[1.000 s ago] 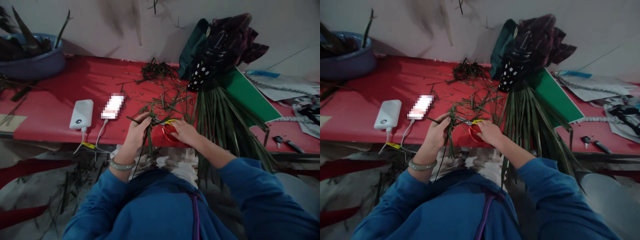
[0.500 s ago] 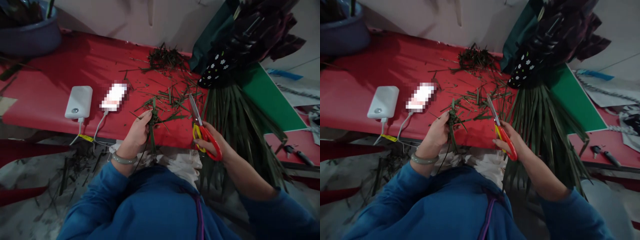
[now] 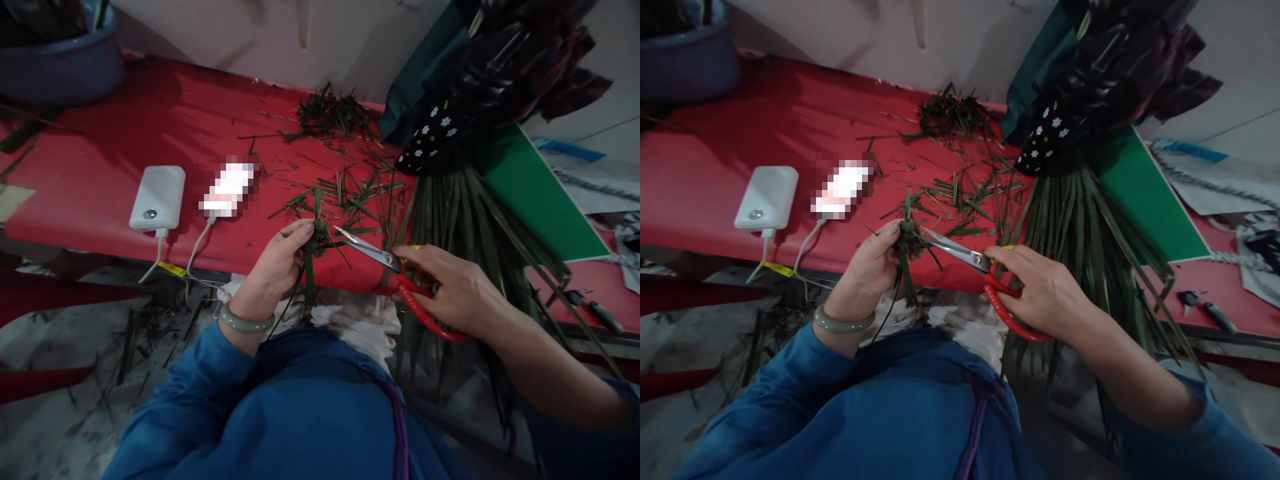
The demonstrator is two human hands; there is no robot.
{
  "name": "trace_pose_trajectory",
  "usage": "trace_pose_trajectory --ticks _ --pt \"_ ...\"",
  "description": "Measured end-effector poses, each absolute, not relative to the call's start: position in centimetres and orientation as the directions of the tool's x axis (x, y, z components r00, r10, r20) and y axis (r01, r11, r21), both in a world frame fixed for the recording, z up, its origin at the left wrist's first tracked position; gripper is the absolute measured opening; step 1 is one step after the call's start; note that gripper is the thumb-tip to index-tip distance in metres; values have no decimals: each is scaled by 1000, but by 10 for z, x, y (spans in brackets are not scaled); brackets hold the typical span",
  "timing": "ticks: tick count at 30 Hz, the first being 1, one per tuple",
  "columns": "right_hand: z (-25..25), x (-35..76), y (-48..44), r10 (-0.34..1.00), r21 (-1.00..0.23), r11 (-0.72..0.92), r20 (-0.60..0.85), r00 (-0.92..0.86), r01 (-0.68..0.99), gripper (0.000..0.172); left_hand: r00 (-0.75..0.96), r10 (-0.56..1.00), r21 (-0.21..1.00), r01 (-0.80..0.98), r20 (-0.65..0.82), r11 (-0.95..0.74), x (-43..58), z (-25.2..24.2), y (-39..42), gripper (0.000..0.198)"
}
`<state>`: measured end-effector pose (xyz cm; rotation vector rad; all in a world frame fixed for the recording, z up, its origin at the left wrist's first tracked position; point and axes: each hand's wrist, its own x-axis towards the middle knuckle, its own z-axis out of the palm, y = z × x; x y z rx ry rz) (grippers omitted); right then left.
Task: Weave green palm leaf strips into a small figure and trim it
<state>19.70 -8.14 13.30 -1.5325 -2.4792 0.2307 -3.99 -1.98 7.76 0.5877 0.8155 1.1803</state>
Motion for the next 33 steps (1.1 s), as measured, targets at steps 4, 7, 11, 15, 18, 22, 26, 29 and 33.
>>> trace_pose_trajectory --ticks 4,7,11,15,18,22,26,29,33 --pt "134 199 -82 882 -221 471 86 -464 854 45 137 961 781 -560 -241 276 -38 81 -19 22" --pt "133 200 -82 884 -229 465 76 -460 855 44 132 960 789 -548 -246 277 -39 82 -18 20" --pt "132 201 -81 881 -224 471 76 -466 853 43 134 965 792 -551 -227 263 -39 80 -17 22" --pt "133 201 -80 869 -215 495 89 -487 842 43 134 967 796 -550 -214 253 -38 77 -16 22" --pt "135 200 -80 865 -213 501 91 -493 839 42 144 966 797 -546 -214 258 -38 78 -16 25" --pt "138 199 -79 860 -199 509 76 -504 837 41 151 968 804 -539 -200 250 -38 80 -17 27" --pt "136 199 -80 856 -156 517 102 -507 842 41 134 973 812 -536 -188 231 -37 80 -17 26" --pt "135 200 -80 855 -122 517 111 -506 847 43 125 975 815 -536 -183 222 -37 80 -17 25" --pt "135 201 -81 865 -118 502 91 -494 857 44 118 975 814 -537 -188 222 -37 80 -17 26"
